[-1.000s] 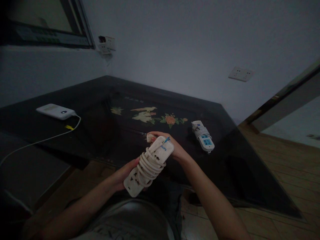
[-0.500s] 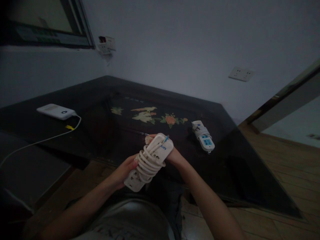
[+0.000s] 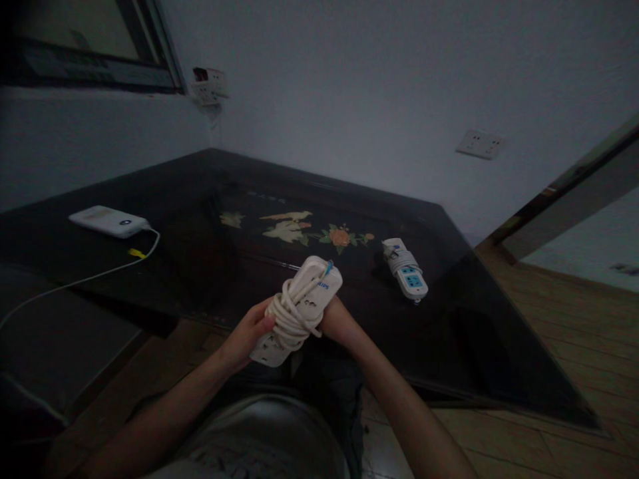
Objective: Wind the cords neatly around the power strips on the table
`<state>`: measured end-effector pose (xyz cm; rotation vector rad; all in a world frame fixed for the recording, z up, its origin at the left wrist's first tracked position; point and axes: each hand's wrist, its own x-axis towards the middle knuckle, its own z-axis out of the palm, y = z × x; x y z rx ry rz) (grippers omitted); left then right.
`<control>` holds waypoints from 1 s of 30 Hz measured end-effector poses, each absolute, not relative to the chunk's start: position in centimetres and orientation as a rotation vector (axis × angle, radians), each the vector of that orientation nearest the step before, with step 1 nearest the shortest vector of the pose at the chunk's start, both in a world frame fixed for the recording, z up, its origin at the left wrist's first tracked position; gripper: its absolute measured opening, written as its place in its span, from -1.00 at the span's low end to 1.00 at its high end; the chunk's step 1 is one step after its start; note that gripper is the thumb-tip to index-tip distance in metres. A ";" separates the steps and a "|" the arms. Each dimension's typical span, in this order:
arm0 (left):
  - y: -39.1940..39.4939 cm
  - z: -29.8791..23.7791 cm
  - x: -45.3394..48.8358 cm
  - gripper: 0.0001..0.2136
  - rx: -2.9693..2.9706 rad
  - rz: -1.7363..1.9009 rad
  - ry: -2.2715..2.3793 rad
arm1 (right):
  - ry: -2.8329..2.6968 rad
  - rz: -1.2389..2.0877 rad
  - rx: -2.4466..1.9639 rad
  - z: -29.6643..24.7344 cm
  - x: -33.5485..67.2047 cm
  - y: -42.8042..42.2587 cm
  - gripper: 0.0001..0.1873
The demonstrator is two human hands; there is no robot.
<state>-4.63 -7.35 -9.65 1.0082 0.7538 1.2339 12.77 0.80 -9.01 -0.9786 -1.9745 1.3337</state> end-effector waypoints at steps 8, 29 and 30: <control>-8.0 -8.6 -5.5 -0.46 1.366 1.098 0.804 | -1.925 1.424 -1.057 -10.9 14.0 0.3 -0.57; -7.1 -11.4 -5.4 -0.30 1.018 1.015 0.544 | -2.148 1.256 -0.991 -9.6 13.4 1.4 -0.55; -6.9 -11.4 -5.3 -0.28 1.001 1.008 0.533 | -2.137 1.256 -0.988 -9.2 13.3 1.3 -0.56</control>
